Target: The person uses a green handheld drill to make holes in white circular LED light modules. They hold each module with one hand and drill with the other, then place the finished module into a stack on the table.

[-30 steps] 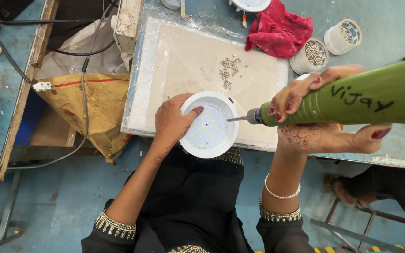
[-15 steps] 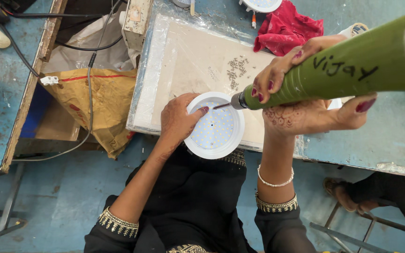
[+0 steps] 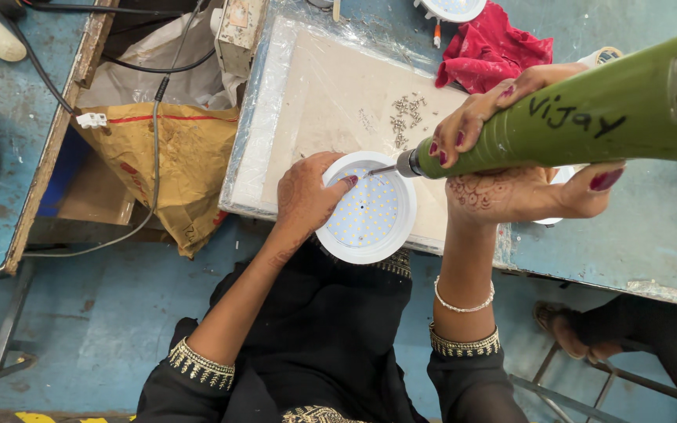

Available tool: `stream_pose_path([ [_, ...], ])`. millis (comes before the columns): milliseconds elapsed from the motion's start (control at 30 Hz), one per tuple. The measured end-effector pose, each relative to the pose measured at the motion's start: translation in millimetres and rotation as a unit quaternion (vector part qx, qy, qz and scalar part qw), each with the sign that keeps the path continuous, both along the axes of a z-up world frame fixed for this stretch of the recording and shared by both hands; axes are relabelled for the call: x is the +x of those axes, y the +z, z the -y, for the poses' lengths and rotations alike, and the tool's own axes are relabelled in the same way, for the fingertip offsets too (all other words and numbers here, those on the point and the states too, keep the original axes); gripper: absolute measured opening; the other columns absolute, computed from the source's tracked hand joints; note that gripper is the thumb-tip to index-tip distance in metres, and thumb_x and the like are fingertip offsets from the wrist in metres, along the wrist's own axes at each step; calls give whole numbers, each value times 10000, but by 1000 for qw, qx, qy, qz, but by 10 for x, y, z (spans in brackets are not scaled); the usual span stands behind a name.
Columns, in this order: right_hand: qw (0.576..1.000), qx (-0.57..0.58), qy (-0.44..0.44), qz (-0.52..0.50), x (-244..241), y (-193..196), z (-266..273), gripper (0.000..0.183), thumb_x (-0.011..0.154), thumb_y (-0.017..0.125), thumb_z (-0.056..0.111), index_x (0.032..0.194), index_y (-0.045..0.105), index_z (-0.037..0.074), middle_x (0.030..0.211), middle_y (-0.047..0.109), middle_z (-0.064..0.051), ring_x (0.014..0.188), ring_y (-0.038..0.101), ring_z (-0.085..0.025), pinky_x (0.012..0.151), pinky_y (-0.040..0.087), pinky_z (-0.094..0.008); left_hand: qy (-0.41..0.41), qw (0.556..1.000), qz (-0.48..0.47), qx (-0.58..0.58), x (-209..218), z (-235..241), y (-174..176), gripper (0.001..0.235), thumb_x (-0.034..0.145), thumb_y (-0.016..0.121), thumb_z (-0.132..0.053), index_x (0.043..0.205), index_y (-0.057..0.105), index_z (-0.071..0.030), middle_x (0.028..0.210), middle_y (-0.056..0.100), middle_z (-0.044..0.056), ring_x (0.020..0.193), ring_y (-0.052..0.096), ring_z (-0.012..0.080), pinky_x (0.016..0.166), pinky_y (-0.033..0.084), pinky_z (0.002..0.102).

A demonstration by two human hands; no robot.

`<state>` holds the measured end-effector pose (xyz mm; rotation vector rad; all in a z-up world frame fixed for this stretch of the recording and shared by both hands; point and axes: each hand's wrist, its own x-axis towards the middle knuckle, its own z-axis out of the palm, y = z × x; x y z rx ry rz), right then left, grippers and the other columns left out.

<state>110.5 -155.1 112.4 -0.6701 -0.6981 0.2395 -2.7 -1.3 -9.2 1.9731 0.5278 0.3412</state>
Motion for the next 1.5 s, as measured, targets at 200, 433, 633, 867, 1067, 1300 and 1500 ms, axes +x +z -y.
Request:
stream_pose_path([
  [200, 999, -17, -14, 38, -20, 93, 53, 1013, 857, 358, 928, 1103, 444, -51, 912, 528, -168, 535, 492, -261, 429, 401, -358, -1, 1000, 1, 1, -7, -3, 20, 325, 792, 751, -322, 1079, 786, -174, 1033, 770, 47, 950, 719, 280, 808, 534, 407],
  [433, 997, -12, -22, 70, -24, 104, 1, 1018, 849, 371, 924, 1094, 443, -62, 913, 517, -155, 511, 508, -246, 385, 408, -345, -2, 1000, -15, -10, -17, -3, 56, 322, 790, 748, -321, 1076, 782, -177, 1025, 772, 50, 934, 729, 282, 809, 541, 410],
  [633, 998, -14, -36, 44, -85, 117, -34, 966, 893, 363, 877, 1105, 433, -62, 934, 513, -171, 523, 507, -268, 390, 407, -354, 1, 1000, -6, -2, -24, -5, 97, 333, 787, 760, -328, 1086, 779, -182, 1019, 770, 63, 939, 726, 298, 811, 539, 416],
  [867, 996, -23, -59, 57, -91, 224, -71, 930, 908, 354, 846, 1124, 441, -54, 897, 518, -165, 511, 481, -272, 408, 388, -366, -8, 997, 79, -8, -87, -15, 193, 441, 756, 772, -225, 1180, 655, -206, 1047, 765, 17, 977, 732, 261, 790, 539, 417],
  [1067, 988, -66, -77, 120, 58, 168, 118, 896, 912, 391, 822, 1137, 459, -43, 867, 508, -168, 513, 466, -284, 417, 379, -358, -9, 995, 78, -65, -86, 3, 46, 310, 868, 704, -127, 1164, 656, -207, 1078, 773, -14, 1006, 752, 193, 832, 556, 368],
  [1300, 993, 17, 101, 61, 1098, -597, 530, 562, 1041, 487, 550, 1157, 496, 1, 829, 497, -140, 597, 444, -257, 524, 391, -349, 17, 976, 205, -76, 127, 30, -200, 303, 832, 682, -11, 1101, 717, -146, 1210, 694, 47, 1164, 663, 274, 983, 520, 369],
  [1500, 989, 37, 141, -11, 1678, -1285, 616, 550, 1056, 466, 538, 1174, 493, 1, 831, 498, -143, 605, 451, -259, 547, 398, -353, -78, 985, 112, 106, 109, -64, -170, 214, 854, 694, -188, 1058, 753, -209, 1237, 682, 54, 1144, 679, 259, 981, 529, 404],
])
